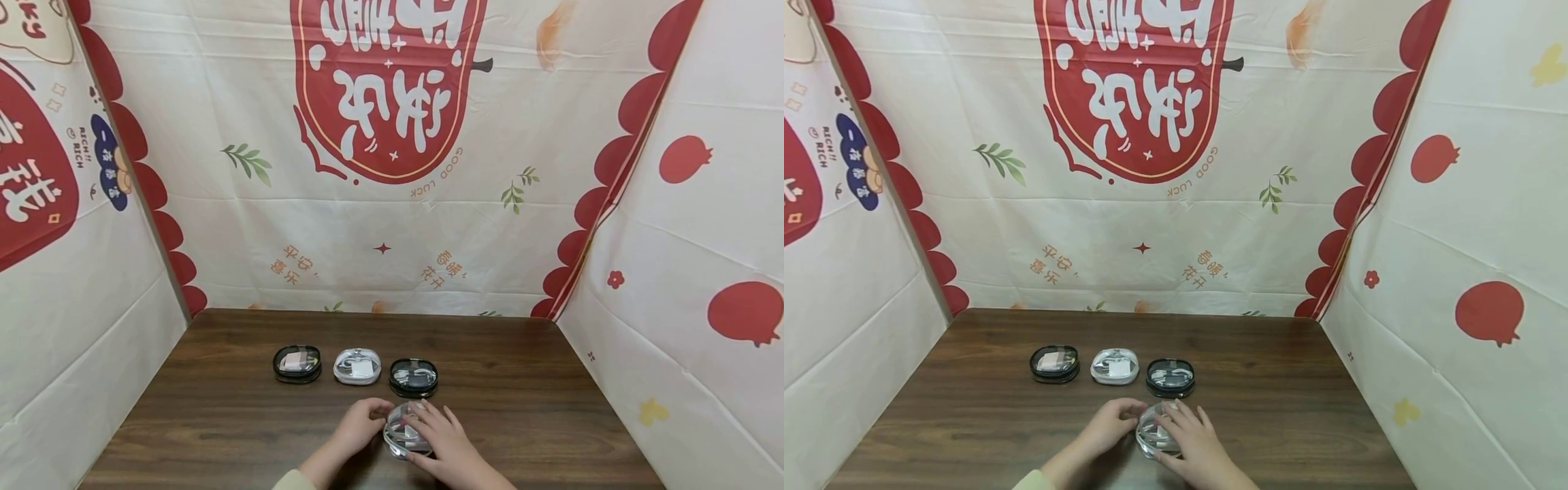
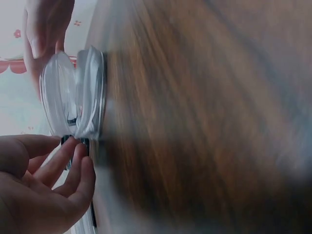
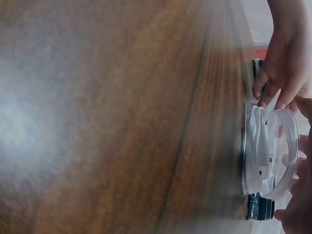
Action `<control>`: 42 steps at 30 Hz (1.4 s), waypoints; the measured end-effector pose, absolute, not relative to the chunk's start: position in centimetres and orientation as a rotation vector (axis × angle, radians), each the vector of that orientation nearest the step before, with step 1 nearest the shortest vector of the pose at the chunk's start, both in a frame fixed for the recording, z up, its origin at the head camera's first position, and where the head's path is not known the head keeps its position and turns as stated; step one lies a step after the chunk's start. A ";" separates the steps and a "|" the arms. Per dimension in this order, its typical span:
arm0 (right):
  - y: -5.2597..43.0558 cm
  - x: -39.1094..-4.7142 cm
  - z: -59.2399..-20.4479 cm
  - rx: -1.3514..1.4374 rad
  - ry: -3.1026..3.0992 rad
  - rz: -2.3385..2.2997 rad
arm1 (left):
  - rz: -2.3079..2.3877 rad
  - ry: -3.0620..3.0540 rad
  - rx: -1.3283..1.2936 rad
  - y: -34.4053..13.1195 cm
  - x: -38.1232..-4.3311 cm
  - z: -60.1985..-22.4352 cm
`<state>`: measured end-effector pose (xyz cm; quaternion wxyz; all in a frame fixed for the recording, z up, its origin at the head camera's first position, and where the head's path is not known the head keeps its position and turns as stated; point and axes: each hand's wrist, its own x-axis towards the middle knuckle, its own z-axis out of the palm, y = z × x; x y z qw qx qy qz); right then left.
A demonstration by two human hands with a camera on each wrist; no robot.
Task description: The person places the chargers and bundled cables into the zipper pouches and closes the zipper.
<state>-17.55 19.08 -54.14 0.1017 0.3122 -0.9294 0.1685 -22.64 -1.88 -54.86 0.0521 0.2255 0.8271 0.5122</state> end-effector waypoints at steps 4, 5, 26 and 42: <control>19.2 -17.5 -54.6 0.965 -2.737 0.442 | 1.447 2.580 0.801 -1.9 -23.2 -54.7; 19.2 -17.4 -54.7 0.975 -2.733 0.424 | 1.427 2.589 0.823 -1.9 -23.4 -54.6; 19.0 -17.8 -55.1 1.021 -2.799 0.384 | 0.931 2.774 0.936 -1.5 -25.0 -53.8; 19.2 -17.6 -55.4 1.020 -2.849 0.370 | 0.437 2.991 1.071 -1.1 -24.8 -53.5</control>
